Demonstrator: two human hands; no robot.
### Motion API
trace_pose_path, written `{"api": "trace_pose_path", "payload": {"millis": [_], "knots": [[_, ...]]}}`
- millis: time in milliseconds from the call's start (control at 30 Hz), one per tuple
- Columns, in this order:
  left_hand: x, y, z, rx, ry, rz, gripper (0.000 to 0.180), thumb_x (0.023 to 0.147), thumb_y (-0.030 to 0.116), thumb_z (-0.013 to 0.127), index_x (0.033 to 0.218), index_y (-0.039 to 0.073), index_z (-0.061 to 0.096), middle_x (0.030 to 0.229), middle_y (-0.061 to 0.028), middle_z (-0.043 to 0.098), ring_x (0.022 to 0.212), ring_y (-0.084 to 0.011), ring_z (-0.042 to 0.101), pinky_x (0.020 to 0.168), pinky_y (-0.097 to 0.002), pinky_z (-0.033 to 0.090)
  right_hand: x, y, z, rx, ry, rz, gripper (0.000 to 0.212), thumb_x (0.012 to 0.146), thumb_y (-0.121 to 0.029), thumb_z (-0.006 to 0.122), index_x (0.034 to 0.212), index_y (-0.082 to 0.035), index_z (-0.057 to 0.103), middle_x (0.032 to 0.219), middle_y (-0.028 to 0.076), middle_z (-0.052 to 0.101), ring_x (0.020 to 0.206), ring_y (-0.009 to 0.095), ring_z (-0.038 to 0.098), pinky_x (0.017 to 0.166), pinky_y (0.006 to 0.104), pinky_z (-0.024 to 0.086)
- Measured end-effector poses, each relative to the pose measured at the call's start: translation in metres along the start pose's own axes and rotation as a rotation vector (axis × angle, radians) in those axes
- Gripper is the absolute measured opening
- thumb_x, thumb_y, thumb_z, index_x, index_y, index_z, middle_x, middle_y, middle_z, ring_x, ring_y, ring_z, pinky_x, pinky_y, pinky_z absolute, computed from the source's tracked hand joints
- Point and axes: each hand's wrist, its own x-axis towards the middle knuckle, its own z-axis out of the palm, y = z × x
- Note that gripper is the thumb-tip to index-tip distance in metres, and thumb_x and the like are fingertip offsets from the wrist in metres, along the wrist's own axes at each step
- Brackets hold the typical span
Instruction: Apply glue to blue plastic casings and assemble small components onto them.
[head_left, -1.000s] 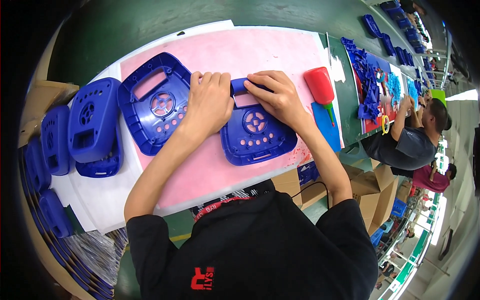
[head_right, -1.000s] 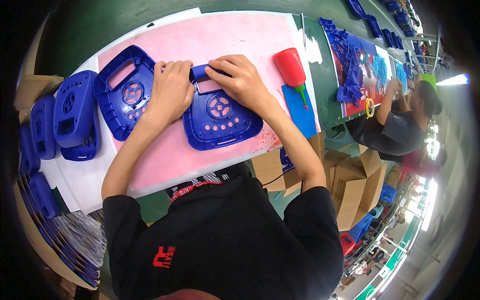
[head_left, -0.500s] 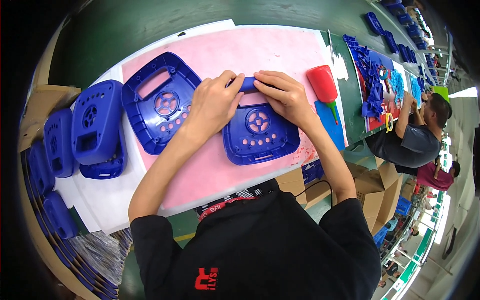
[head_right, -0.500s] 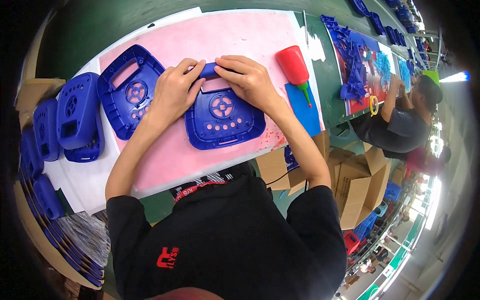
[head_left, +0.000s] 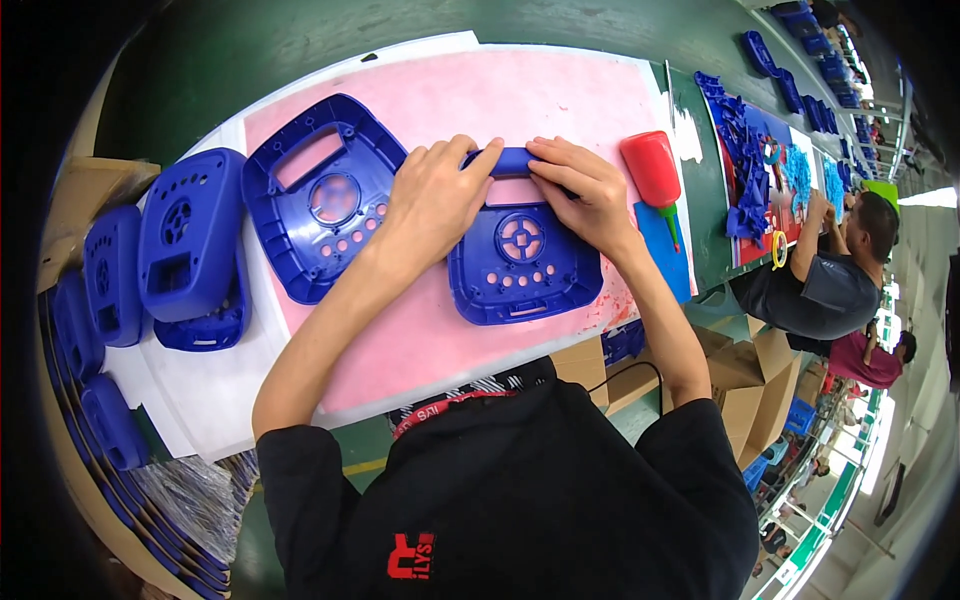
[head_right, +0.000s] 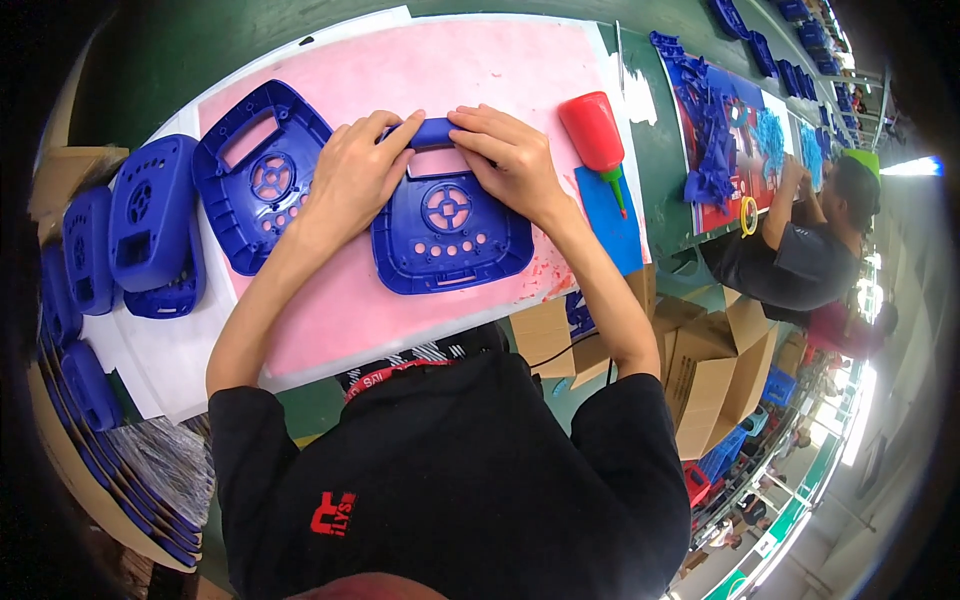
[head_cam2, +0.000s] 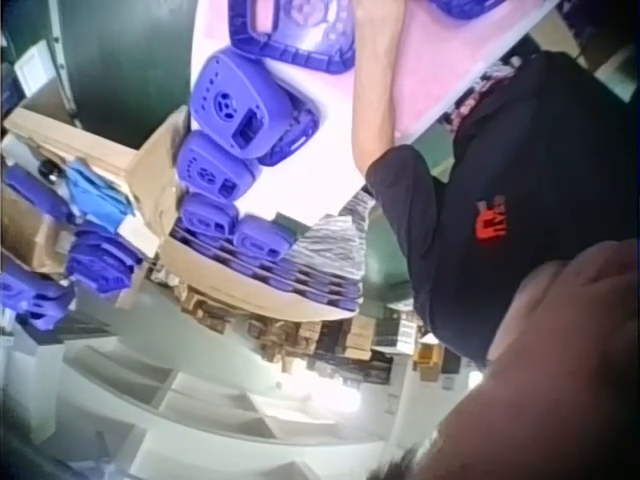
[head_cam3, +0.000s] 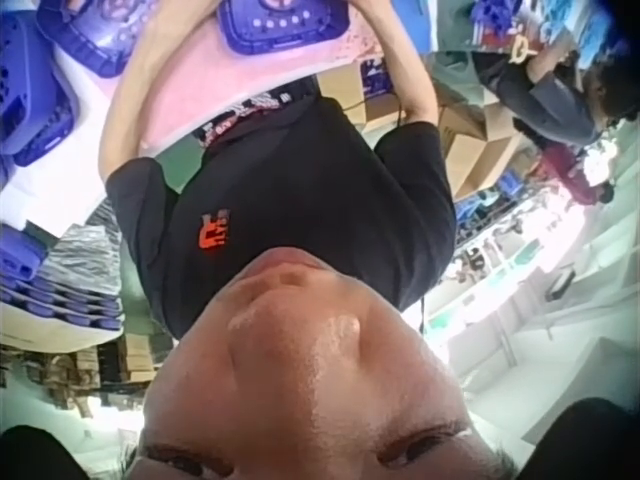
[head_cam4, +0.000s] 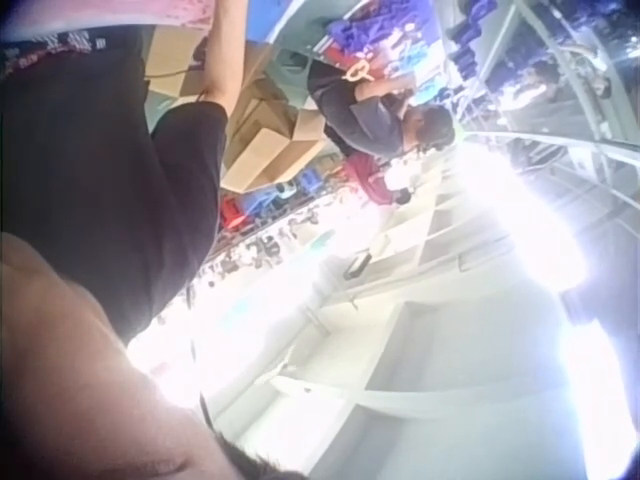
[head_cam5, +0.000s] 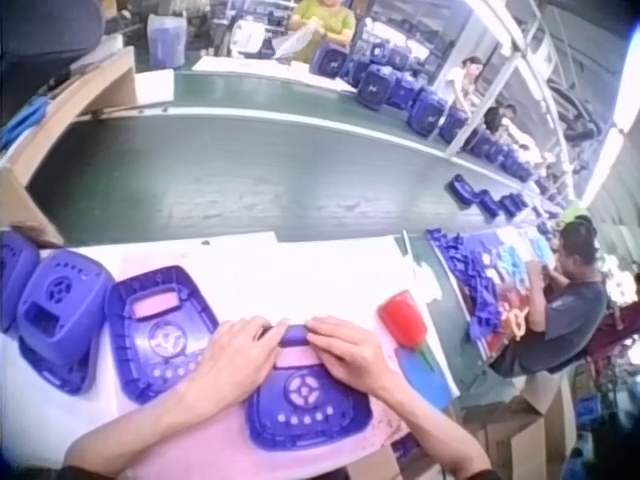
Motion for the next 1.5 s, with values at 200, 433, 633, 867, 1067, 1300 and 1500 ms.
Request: {"api": "trace_pose_path", "payload": {"millis": [200, 433, 633, 867, 1067, 1300, 1500], "knots": [[0.004, 0.004, -0.002, -0.106, 0.030, -0.073, 0.039, 0.085, 0.011, 0.066, 0.122, 0.005, 0.060, 0.104, -0.0122, 0.062, 0.086, -0.0312, 0.063, 0.078, -0.0406, 0.050, -0.001, 0.005, 0.000, 0.103, 0.031, -0.009, 0.023, 0.077, 0.003, 0.071, 0.098, -0.004, 0.072, 0.109, 0.011, 0.071, 0.105, 0.028, 0.068, 0.099, 0.0437, 0.051], [0.004, 0.002, -0.005, -0.119, -0.016, -0.067, 0.036, 0.085, 0.011, 0.067, 0.121, 0.006, 0.065, 0.110, -0.0116, 0.065, 0.087, -0.0318, 0.066, 0.078, -0.0402, 0.052, -0.002, 0.007, 0.001, 0.065, -0.027, -0.031, 0.024, 0.077, 0.002, 0.070, 0.100, -0.005, 0.072, 0.113, 0.011, 0.070, 0.110, 0.028, 0.066, 0.102, 0.0463, 0.048], [0.004, 0.001, -0.002, -0.062, -0.002, -0.020, 0.036, 0.086, 0.011, 0.066, 0.122, 0.007, 0.065, 0.122, -0.0112, 0.065, 0.091, -0.0318, 0.067, 0.080, -0.0395, 0.053, -0.004, 0.006, -0.001, 0.080, -0.059, -0.015, 0.033, 0.073, 0.006, 0.070, 0.103, -0.005, 0.072, 0.117, 0.012, 0.069, 0.115, 0.029, 0.064, 0.104, 0.0475, 0.047], [0.004, 0.001, -0.001, -0.035, -0.033, 0.010, 0.035, 0.087, 0.010, 0.063, 0.122, 0.004, 0.063, 0.119, -0.0131, 0.064, 0.096, -0.0319, 0.065, 0.083, -0.0407, 0.051, -0.001, -0.002, -0.010, -0.134, -0.173, -0.070, 0.029, 0.077, -0.001, 0.066, 0.105, -0.006, 0.069, 0.118, 0.012, 0.068, 0.112, 0.029, 0.064, 0.100, 0.0476, 0.049], [0.000, 0.001, -0.003, -0.068, -0.003, -0.061, 0.047, 0.084, 0.011, 0.064, 0.126, -0.005, 0.053, 0.112, -0.0180, 0.060, 0.096, -0.0355, 0.061, 0.085, -0.0421, 0.049, 0.053, -0.039, -0.053, -0.259, 0.133, -0.102, 0.058, 0.078, -0.008, 0.065, 0.131, 0.008, 0.050, 0.137, 0.025, 0.051, 0.131, 0.040, 0.046, 0.110, 0.0517, 0.036], [0.004, 0.003, -0.002, -0.064, -0.001, -0.128, 0.082, 0.068, 0.011, 0.065, 0.138, -0.015, 0.031, 0.111, -0.0249, 0.051, 0.105, -0.0379, 0.051, 0.093, -0.0432, 0.044, 0.021, -0.031, -0.005, -0.310, -0.465, 0.221, 0.071, 0.093, -0.027, 0.051, 0.148, 0.008, 0.023, 0.155, 0.024, 0.027, 0.145, 0.036, 0.026, 0.119, 0.0448, 0.019], [0.012, 0.006, -0.029, -0.194, 0.073, -0.141, 0.063, 0.080, 0.011, 0.061, 0.135, -0.010, 0.039, 0.115, -0.0276, 0.051, 0.110, -0.0420, 0.051, 0.099, -0.0451, 0.042, 0.049, -0.001, -0.022, -0.176, -0.696, 0.133, 0.051, 0.078, -0.027, 0.072, 0.122, -0.007, 0.059, 0.133, 0.019, 0.054, 0.115, 0.037, 0.056, 0.094, 0.0455, 0.048]]}}
